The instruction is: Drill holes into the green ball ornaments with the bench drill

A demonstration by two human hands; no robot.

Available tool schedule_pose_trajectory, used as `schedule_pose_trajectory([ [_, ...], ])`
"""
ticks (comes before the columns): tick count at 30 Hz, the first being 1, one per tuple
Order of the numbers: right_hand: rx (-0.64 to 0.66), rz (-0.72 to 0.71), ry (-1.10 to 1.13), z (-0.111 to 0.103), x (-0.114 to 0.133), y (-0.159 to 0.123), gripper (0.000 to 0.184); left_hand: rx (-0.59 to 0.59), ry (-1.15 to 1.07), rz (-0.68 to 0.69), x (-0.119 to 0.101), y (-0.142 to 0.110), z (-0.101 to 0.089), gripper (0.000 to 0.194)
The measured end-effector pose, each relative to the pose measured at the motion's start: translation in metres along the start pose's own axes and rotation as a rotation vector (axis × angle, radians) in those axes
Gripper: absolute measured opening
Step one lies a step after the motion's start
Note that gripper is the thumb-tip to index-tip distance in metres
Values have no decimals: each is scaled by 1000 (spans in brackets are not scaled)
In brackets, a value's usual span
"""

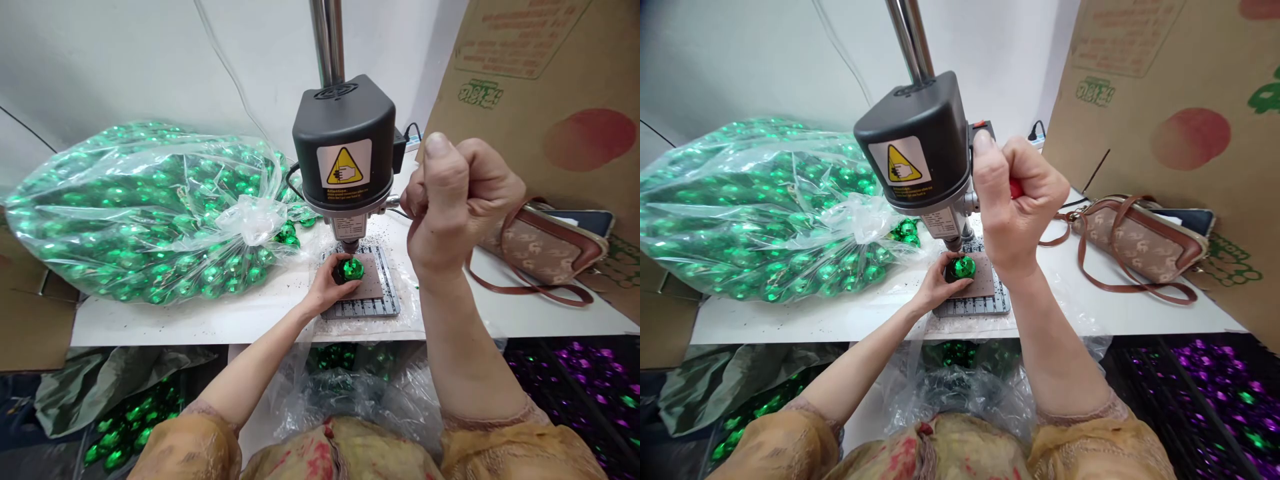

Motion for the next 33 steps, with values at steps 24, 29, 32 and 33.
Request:
schedule_pose_trajectory([
  [24, 23, -243, 151, -14, -17, -23, 50, -31, -100, -28, 5, -6, 7, 58],
  [29, 8, -325, 173, -19, -21, -26, 51, -26, -95, -36, 6, -6, 6, 59],
  [32, 62, -352, 187, -20, -22, -30, 49, -33, -104, -34, 5, -6, 7, 58],
  [33, 71, -351, 192, -20, -22, -31, 49, -35, -107, -33, 5, -6, 7, 58],
])
Point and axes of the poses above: each hand's wrist, its own y-axis towards the middle knuckle, its own z-axis out of the palm, x = y × z, the point moved 5 cm from there along y, towards the middle knuckle, and after that the axes turned 15 degrees about z, right-handed, at the moved point
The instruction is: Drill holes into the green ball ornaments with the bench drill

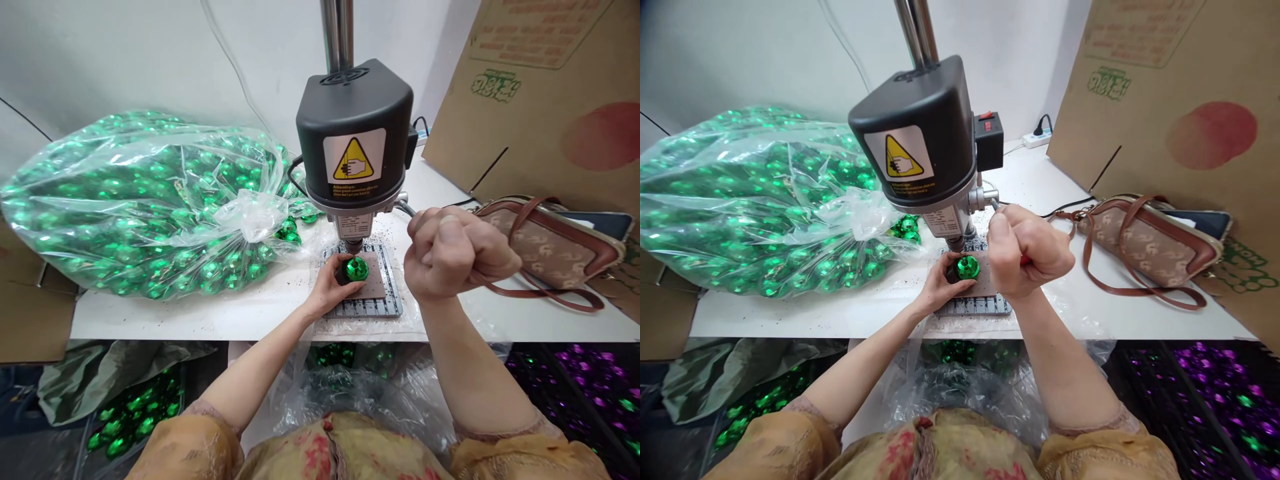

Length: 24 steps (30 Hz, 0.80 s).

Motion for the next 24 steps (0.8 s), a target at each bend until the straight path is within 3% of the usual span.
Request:
schedule_pose_trajectory([
  [11, 36, -28, 28, -3, -5, -4, 46, -9, -3, 3, -1, 0, 0, 57],
  [18, -2, -14, -78, -9, -5, -13, 51, -12, -1, -7, -1, -1, 1, 56],
  [21, -37, 72, -72, 0, 4, 3, 51, -30, 15, -6, -1, 0, 2, 57],
  [24, -59, 269, -51, 13, 7, 26, 49, -76, 69, -1, -5, -1, 0, 55],
])
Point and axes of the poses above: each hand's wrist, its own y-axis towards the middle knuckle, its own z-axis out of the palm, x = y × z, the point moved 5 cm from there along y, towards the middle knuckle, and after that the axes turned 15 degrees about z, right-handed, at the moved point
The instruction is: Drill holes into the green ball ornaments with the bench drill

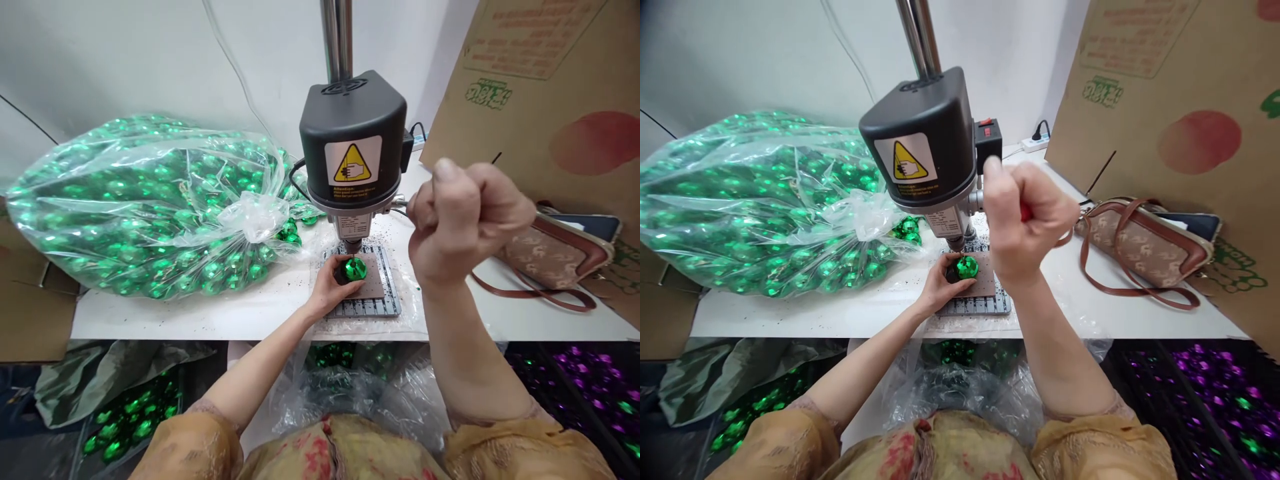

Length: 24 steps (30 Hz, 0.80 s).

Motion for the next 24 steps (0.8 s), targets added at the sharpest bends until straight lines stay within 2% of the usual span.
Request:
schedule_pose_trajectory([
  [3, 3, 63, -25, 8, 6, 11, 44, -51, 126, 55, -14, -11, -8, 51],
  [5, -1, 68, -29, 9, 6, 13, 43, -8, 225, 154, -31, -28, -12, 50],
  [7, -4, 63, -21, 8, 5, 12, 44, 155, 310, 322, -52, -55, -11, 50],
  [9, -5, 62, -22, 7, 4, 11, 44, 386, 431, 532, -72, -88, -6, 48],
  [11, -13, 59, -37, 7, 5, 9, 44, 579, 567, 681, -81, -118, -3, 48],
  [13, -20, 42, -37, 7, 6, 8, 45, 627, 612, 734, -80, -128, -9, 52],
  [15, -25, 8, -14, 7, 6, 8, 44, 506, 581, 683, -72, -109, -25, 46],
  [17, -19, -11, 14, 6, 5, 9, 44, 295, 578, 537, -55, -67, -51, 28],
  [19, -10, -15, 30, 6, 3, 10, 45, 123, 632, 319, -31, -15, -78, 23],
  [22, -6, -14, 35, 5, 1, 11, 47, 72, 794, -41, 10, 50, -108, 17],
  [24, -12, -12, 31, 5, 1, 10, 47, 94, 823, -203, 30, 74, -119, 21],
])
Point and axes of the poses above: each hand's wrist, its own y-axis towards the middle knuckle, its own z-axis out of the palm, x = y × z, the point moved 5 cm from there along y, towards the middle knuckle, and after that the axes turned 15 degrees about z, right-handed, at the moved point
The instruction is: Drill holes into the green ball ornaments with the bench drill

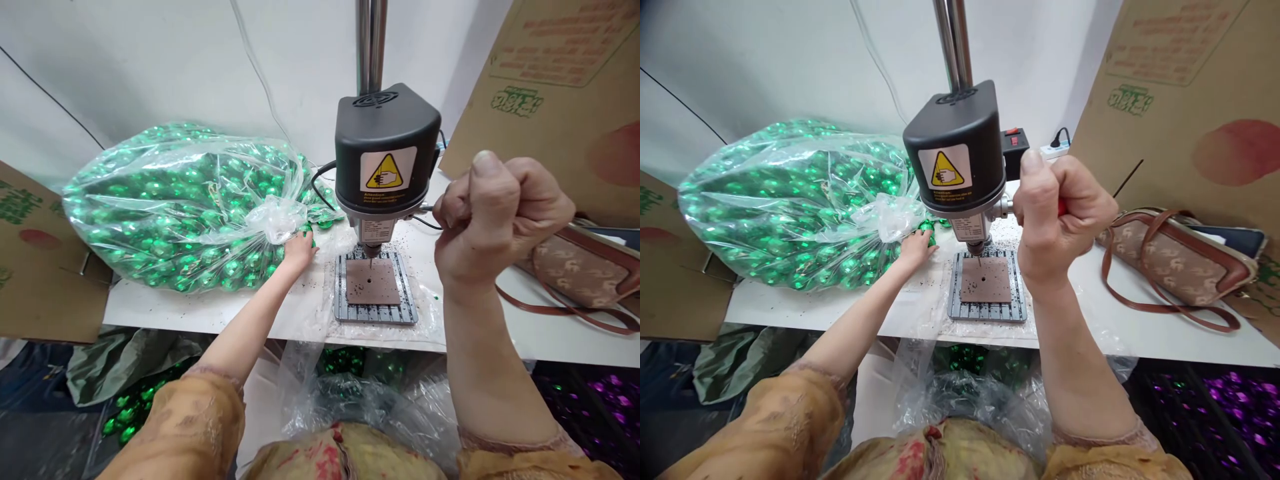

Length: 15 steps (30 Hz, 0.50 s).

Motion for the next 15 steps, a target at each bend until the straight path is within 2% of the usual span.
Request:
schedule_pose_trajectory([
  [3, 10, -9, 11, 0, 1, -1, 46, 38, -21, -10, 6, 14, 4, 29],
  [5, 23, -10, 18, 0, 1, -2, 47, 16, -159, 23, 0, 10, 5, 33],
  [8, 18, 8, 13, 0, 0, -3, 49, -18, -689, 17, -18, -6, 10, 43],
  [10, 4, 12, 9, -1, -1, -4, 49, 28, -1035, -18, -33, -20, 17, 48],
  [11, -3, 14, 9, -1, -1, -4, 49, 56, -1137, -33, -40, -27, 21, 51],
  [13, -10, 12, 14, 0, -1, -4, 49, 67, -1203, -51, -48, -38, 26, 58],
  [15, -5, 10, 15, 0, -1, -4, 49, 20, -1156, -50, -50, -47, 29, 67],
])
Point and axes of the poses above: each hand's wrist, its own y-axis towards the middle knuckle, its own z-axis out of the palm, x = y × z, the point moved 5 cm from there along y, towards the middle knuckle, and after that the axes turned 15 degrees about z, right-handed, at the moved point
